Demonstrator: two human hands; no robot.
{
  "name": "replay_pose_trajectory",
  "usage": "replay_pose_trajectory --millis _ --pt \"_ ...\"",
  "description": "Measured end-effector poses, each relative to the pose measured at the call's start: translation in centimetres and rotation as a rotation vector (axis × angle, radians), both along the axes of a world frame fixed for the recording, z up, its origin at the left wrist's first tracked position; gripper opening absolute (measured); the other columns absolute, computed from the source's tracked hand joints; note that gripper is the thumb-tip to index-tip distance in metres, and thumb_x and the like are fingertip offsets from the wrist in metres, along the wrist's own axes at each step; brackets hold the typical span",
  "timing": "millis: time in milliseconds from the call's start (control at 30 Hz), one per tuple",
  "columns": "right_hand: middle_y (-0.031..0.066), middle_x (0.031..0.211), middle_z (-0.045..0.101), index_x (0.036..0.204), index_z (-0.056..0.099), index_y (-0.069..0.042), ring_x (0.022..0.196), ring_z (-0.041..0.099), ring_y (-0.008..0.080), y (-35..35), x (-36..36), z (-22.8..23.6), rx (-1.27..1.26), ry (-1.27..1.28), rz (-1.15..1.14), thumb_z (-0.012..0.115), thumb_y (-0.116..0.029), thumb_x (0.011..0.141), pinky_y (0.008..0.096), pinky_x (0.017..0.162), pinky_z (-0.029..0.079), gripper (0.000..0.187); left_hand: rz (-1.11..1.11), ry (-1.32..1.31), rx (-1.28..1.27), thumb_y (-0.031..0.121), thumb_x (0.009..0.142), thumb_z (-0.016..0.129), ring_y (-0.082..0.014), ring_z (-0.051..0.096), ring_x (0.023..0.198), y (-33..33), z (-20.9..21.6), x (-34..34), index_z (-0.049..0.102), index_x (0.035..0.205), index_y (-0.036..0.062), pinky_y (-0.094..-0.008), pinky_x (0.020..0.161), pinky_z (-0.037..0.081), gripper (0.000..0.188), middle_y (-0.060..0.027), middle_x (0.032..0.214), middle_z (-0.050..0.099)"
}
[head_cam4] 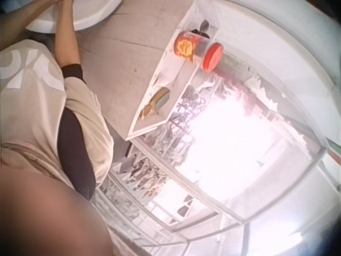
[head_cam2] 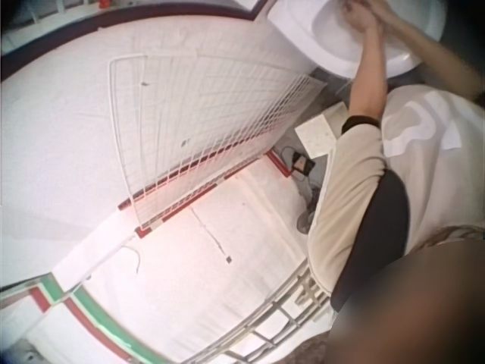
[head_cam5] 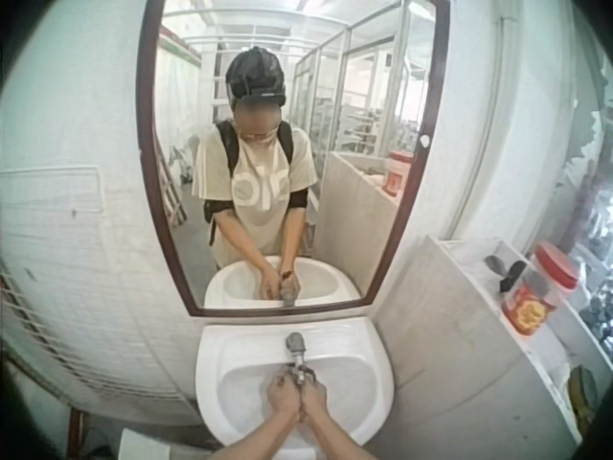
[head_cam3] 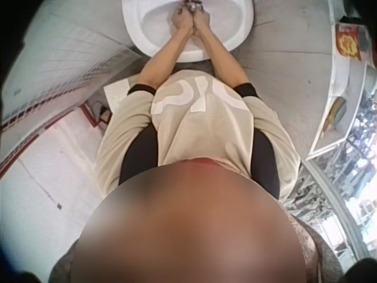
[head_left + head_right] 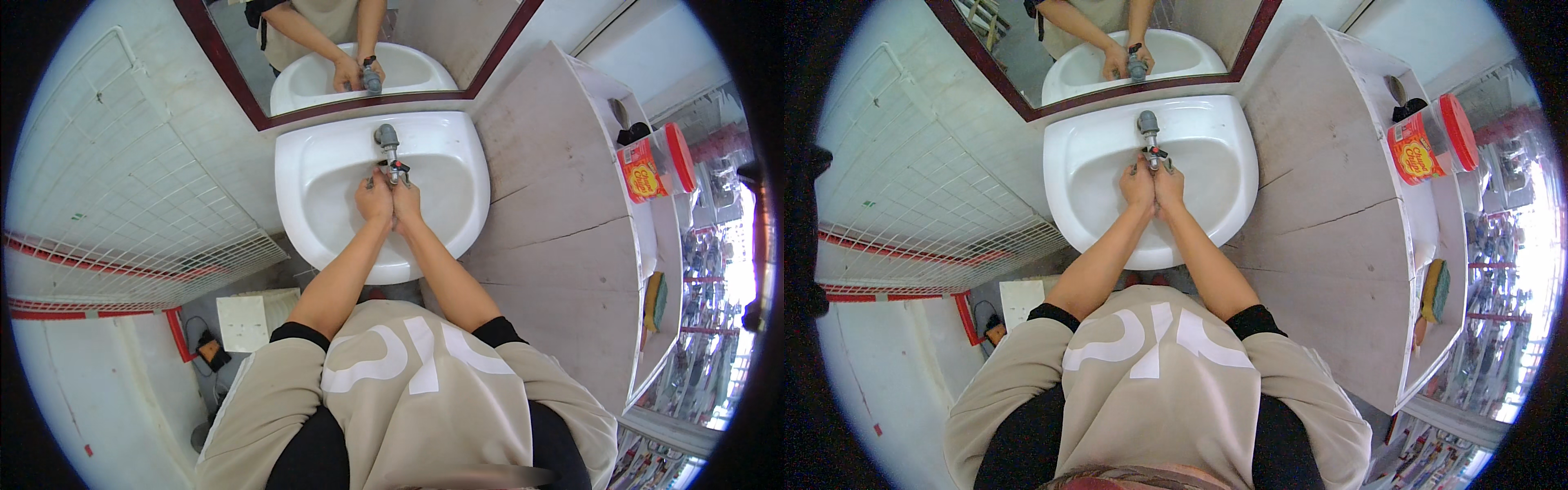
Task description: The person washes a gray cloth in a sink, repeatedly soaking, wringing, and rinsing it under running water. The person then carries the damp cloth through a store aisle.
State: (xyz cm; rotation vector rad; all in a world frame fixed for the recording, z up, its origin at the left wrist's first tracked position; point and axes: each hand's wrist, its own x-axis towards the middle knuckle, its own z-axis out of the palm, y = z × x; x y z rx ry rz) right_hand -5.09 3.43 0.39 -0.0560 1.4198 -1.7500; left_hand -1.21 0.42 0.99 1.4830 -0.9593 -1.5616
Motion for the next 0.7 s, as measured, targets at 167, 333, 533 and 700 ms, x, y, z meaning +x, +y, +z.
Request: replay_pose_trajectory --millis 167,333,533,700 --pt "0.0092 0.078 0.064 0.085 0.064 0.003 0.067 0.055 0.0151 -0.5 0.1 -1.7 0.155 0.118 -0.032 0.058 -0.025 0.089 0.0347 0.06 0.045 0.029 -0.014 -0.05 0.04 0.03 0.087 0.058 -0.0244 0.063 0.07 -1.0 -2.5 0.4 0.066 0.076 -0.0023 -0.0379 0.067 0.048 0.036 -0.016 0.078 0.068" --pt "0.0062 0.072 0.058 0.08 0.061 0.0 0.063 0.051 0.0138 -1.0 -0.1 -3.0 0.203 0.172 -0.02 0.052 -0.022 0.092 0.0333 0.055 0.041 0.026 -0.032 -0.026 0.109 0.024 0.085 0.055 -0.0281 0.063 0.07 -1.4 -3.4 0.8 0.065 0.077 -0.0058 -0.04 0.07 0.048 0.032 -0.0186 0.078 0.068" --pt "0.0083 0.07 0.059 0.082 0.064 0.002 0.062 0.051 0.016 -1.0 -0.4 -3.0 0.218 0.169 0.041 0.048 -0.027 0.091 0.0361 0.057 0.042 0.034 -0.078 -0.073 0.093 0.025 0.086 0.053 -0.0264 0.062 0.071 -1.8 -4.2 1.0 0.064 0.076 -0.0046 -0.0379 0.071 0.047 0.033 -0.0186 0.079 0.067" --pt "0.0034 0.075 0.058 0.092 0.061 -0.002 0.064 0.052 0.0123 0.1 -1.8 -1.9 0.201 0.188 0.201 0.049 -0.026 0.095 0.0294 0.057 0.043 0.027 -0.206 -0.068 -0.016 0.029 0.091 0.053 -0.0183 0.055 0.067 -2.0 -3.1 2.4 0.066 0.08 -0.0008 -0.0331 0.067 0.044 0.034 -0.0111 0.072 0.063"
